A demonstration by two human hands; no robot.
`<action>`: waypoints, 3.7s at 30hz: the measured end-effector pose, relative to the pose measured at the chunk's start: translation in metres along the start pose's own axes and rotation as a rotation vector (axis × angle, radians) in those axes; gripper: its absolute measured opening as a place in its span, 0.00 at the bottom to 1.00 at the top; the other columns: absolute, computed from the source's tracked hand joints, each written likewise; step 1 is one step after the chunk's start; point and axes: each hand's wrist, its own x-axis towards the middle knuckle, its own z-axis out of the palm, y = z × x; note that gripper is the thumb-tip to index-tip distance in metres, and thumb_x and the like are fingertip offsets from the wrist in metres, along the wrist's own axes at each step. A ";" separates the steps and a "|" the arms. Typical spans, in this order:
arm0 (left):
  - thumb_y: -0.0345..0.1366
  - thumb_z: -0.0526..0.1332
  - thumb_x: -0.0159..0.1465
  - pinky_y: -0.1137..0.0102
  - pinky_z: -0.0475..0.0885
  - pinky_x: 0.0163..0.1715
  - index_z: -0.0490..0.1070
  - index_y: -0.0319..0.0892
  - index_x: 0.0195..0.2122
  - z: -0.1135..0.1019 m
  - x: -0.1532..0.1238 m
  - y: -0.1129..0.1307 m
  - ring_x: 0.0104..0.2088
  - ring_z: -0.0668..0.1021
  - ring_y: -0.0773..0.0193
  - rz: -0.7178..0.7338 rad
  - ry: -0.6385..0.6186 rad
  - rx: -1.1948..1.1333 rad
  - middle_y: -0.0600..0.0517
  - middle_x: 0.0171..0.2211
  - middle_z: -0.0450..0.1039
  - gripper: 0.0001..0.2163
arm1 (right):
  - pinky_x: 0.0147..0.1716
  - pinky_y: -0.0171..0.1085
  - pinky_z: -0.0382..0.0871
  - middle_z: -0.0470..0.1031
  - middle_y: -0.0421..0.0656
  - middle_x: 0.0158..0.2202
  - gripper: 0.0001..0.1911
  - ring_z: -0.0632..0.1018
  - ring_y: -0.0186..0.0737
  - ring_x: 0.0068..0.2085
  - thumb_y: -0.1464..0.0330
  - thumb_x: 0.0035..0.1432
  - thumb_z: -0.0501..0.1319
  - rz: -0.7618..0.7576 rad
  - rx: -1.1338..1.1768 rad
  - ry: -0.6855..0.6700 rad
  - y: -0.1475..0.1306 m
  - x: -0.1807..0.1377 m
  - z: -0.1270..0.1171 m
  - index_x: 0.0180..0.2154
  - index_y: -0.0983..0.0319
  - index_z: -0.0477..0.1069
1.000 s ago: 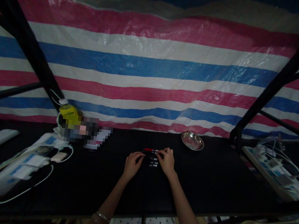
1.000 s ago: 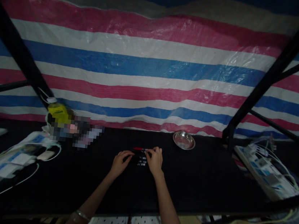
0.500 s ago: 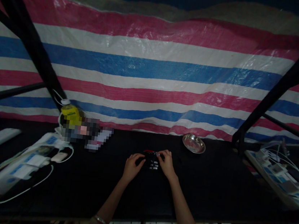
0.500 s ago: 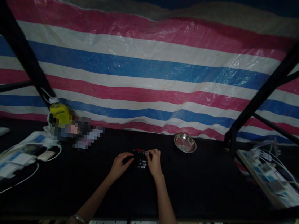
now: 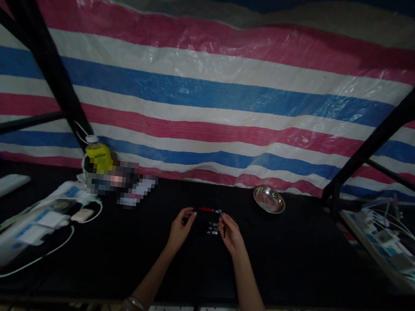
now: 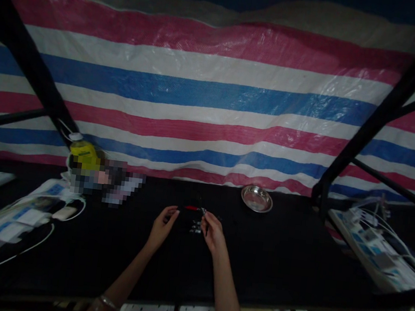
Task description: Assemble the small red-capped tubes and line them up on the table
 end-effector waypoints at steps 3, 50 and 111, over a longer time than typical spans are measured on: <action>0.50 0.56 0.58 0.70 0.69 0.32 0.66 0.41 0.46 -0.001 -0.001 0.001 0.35 0.76 0.63 0.006 -0.011 -0.017 0.49 0.35 0.74 0.21 | 0.18 0.29 0.63 0.72 0.40 0.24 0.14 0.69 0.29 0.21 0.63 0.41 0.70 0.034 -0.038 -0.035 0.000 -0.004 0.003 0.30 0.63 0.74; 0.38 0.51 0.65 0.57 0.65 0.52 0.67 0.47 0.52 0.004 -0.013 0.001 0.53 0.69 0.58 0.435 -0.300 0.612 0.48 0.53 0.67 0.15 | 0.41 0.40 0.59 0.69 0.48 0.38 0.15 0.67 0.45 0.41 0.65 0.60 0.51 -0.445 -1.519 0.364 0.007 -0.014 0.005 0.41 0.59 0.75; 0.36 0.51 0.65 0.56 0.66 0.49 0.68 0.50 0.52 0.004 -0.015 0.005 0.52 0.70 0.57 0.458 -0.325 0.678 0.50 0.54 0.67 0.16 | 0.56 0.56 0.39 0.49 0.55 0.64 0.34 0.50 0.57 0.63 0.47 0.56 0.49 -0.330 -1.924 0.388 -0.020 0.010 -0.025 0.59 0.58 0.58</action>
